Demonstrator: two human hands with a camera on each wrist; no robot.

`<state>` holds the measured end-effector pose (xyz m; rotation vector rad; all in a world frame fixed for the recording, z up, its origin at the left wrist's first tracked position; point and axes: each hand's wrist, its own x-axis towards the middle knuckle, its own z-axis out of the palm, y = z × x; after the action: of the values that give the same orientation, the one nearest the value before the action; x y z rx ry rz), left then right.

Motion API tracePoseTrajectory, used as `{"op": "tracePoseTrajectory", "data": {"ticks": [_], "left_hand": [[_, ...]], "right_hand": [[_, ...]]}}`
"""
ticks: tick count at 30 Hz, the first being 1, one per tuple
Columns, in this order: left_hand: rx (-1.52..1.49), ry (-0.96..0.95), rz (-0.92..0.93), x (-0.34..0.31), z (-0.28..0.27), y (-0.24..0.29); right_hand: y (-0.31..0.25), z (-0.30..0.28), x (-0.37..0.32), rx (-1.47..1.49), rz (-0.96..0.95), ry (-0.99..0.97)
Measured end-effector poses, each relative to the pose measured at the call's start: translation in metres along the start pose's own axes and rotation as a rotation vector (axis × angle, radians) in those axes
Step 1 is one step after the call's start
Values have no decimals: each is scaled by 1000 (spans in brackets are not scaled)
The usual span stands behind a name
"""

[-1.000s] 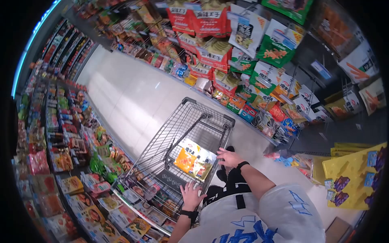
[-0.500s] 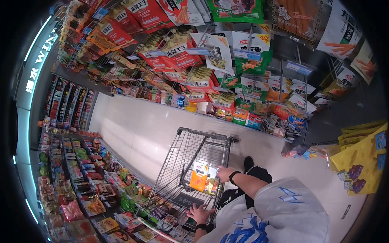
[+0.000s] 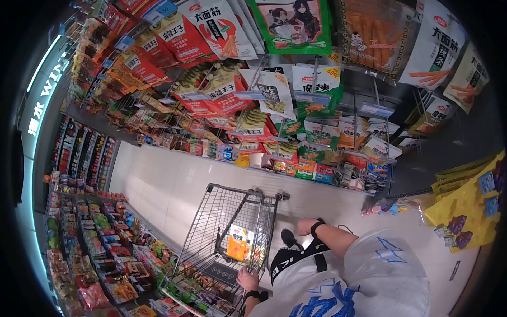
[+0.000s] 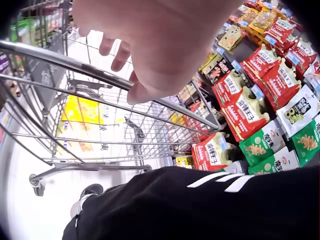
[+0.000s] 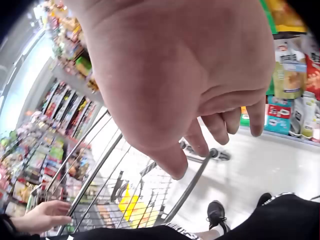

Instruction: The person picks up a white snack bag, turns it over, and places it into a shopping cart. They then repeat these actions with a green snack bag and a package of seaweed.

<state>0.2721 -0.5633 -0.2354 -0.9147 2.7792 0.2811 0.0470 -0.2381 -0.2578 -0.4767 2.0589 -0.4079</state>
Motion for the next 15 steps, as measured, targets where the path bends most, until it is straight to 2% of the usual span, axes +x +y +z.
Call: {"op": "tracePoseTrajectory", "data": {"ticks": [2,3,5,6,7,9,10,11,13,15], "left_hand": [[44,-137,30,36,-12,7],[69,-168,-47,46,-25,21],[-4,-247,-139,87,-19,6],[1,-335,-165,103,-25,4],[5,-389,-158,113,-39,6],[75,-409,-101,139,-34,-12],[72,-475,-86,154,-30,-25],[75,-541,-74,170,-27,-36],[93,-491,-34,185,-35,-45],[0,-513,16,200,-46,-53]], "right_hand": [[45,7,13,110,102,-18],[66,10,11,181,120,0],[79,1,-18,327,209,196],[89,-2,-26,266,183,256],[96,0,-35,485,271,358],[107,6,-42,635,293,530],[107,7,-49,755,308,618],[101,4,-53,751,317,630],[89,6,-56,982,385,686],[76,11,-49,1008,387,740]]}}
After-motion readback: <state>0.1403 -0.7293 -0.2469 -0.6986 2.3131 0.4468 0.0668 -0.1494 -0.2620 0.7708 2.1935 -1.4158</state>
